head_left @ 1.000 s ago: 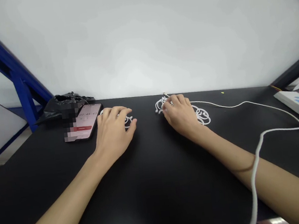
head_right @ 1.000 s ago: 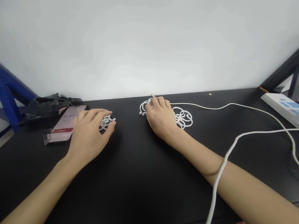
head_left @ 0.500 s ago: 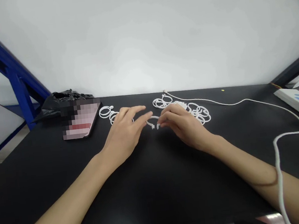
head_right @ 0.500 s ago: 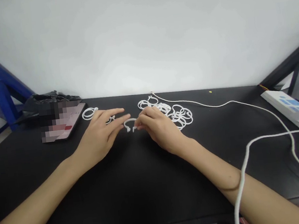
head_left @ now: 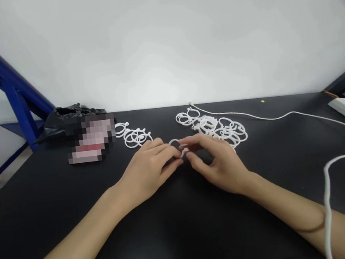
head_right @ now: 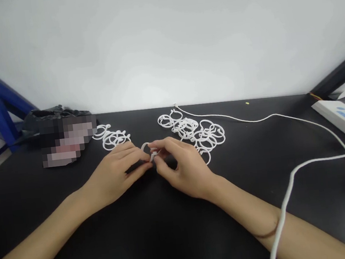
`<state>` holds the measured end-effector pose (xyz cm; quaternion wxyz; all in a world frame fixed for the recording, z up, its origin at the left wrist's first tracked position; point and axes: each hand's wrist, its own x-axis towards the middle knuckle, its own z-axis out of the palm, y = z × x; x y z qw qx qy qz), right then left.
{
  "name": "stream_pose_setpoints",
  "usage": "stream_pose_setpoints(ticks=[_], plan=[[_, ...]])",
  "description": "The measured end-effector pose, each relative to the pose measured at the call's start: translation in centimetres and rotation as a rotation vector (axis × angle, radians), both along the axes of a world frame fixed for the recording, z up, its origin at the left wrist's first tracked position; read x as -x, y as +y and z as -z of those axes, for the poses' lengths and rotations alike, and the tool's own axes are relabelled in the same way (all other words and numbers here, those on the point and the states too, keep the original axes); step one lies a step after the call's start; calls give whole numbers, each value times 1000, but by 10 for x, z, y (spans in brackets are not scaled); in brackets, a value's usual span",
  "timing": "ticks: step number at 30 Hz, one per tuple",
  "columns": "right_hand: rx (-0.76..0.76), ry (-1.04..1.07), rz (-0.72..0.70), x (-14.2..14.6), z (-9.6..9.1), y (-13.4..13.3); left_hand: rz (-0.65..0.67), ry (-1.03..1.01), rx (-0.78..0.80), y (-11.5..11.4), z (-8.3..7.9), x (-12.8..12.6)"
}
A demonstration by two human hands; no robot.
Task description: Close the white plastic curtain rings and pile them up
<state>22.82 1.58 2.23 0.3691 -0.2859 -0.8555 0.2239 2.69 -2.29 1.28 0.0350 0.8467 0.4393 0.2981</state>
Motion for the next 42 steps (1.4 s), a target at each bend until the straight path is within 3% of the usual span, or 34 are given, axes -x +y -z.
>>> stream_pose_setpoints(ticks=[30, 34, 38, 40, 42], plan=[[126, -43, 39, 0, -1, 1, -20, -3, -108, -5, -1, -3], [-49, -164, 111, -2, 3, 7, -34, 13, -78, -3, -1, -3], [-361, -384, 389, -11, 7, 24, -221, 122, -151, 3, -1, 4], [-428, -476, 546, -17, 9, 34, -403, 209, -198, 7, -1, 12], [-445, -533, 614, -23, 12, 41, -550, 261, -231, 10, -1, 22]])
